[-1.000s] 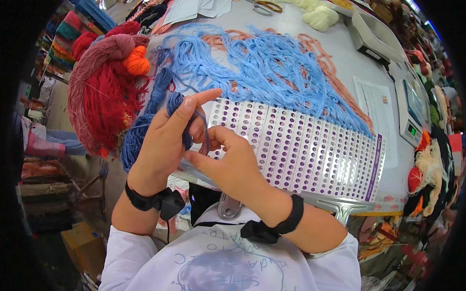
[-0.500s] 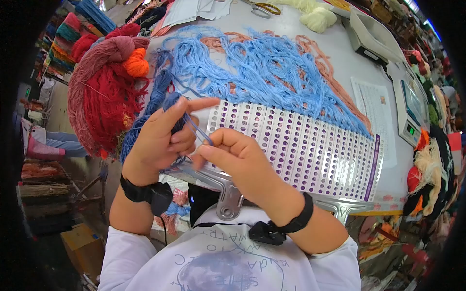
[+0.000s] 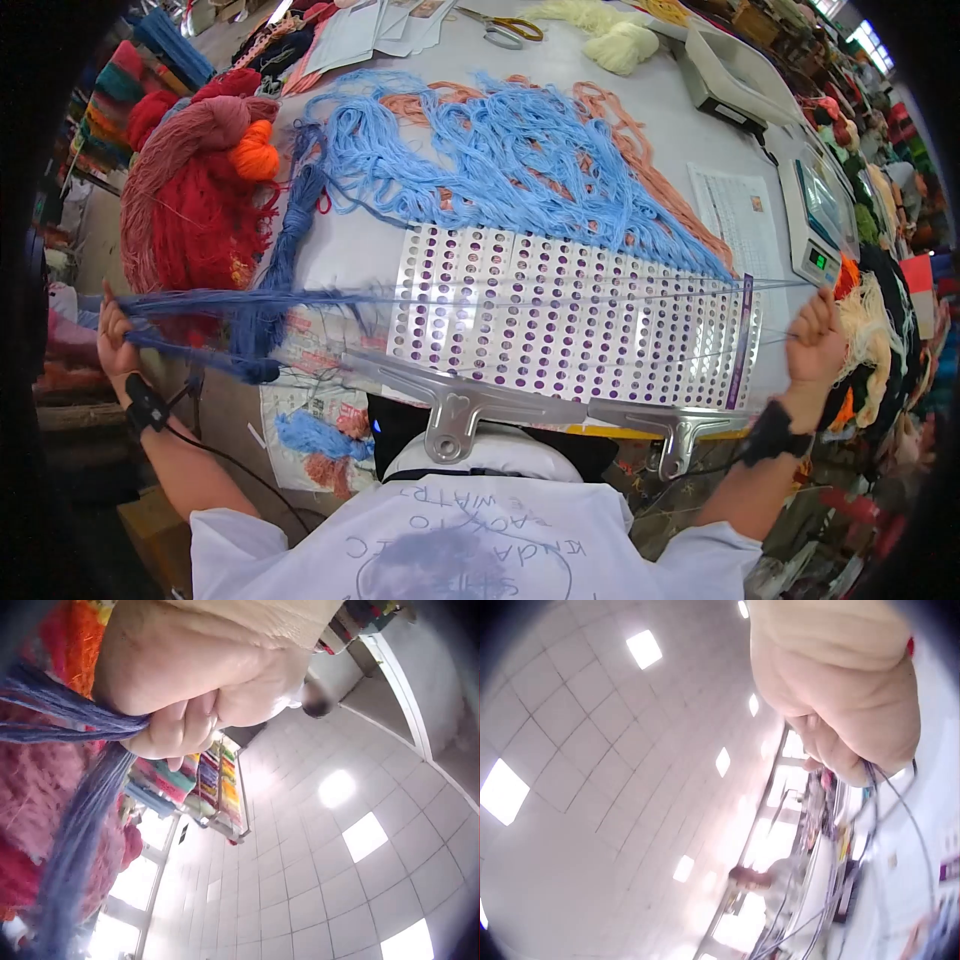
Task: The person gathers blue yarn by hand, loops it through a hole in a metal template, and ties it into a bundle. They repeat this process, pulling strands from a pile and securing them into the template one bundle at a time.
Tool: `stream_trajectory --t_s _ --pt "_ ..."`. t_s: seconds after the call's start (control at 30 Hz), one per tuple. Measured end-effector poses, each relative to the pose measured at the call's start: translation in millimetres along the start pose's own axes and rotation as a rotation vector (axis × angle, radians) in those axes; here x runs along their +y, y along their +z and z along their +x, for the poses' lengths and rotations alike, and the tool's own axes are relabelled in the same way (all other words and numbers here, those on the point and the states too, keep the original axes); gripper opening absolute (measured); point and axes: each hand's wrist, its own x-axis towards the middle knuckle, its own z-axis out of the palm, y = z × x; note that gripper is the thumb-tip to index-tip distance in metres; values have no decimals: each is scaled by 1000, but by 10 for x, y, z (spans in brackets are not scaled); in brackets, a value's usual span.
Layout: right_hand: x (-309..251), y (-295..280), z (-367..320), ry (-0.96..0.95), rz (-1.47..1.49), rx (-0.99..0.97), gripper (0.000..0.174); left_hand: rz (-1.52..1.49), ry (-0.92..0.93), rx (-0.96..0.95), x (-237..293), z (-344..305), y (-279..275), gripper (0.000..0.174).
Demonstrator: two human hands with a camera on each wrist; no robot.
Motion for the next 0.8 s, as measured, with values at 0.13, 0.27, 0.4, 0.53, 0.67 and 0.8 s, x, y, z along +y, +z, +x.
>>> stream_trajectory --t_s 0.13,0.27,0.4,0.53,0.67,0.8 --pt "-1583 -1329 -99 -245 -60 350 18 209 72 70 1511 54 -892 37" --pt "-2443 -1376 -243 -556 -483 467 30 148 345 21 1724 331 -711 40" --pt "242 1216 39 -454 -755 357 32 667 373 173 -1184 575 871 38" --pt "2186 1592 270 45 -994 -224 27 570 -693 -96 -3034 639 1074 38" --pt "3453 1897 414 212 -1057 -228 17 832 -814 -26 -3801 642 962 29" --pt "3763 1939 407 -51 -1426 -305 15 1091 -690 42 -4010 704 977 19"
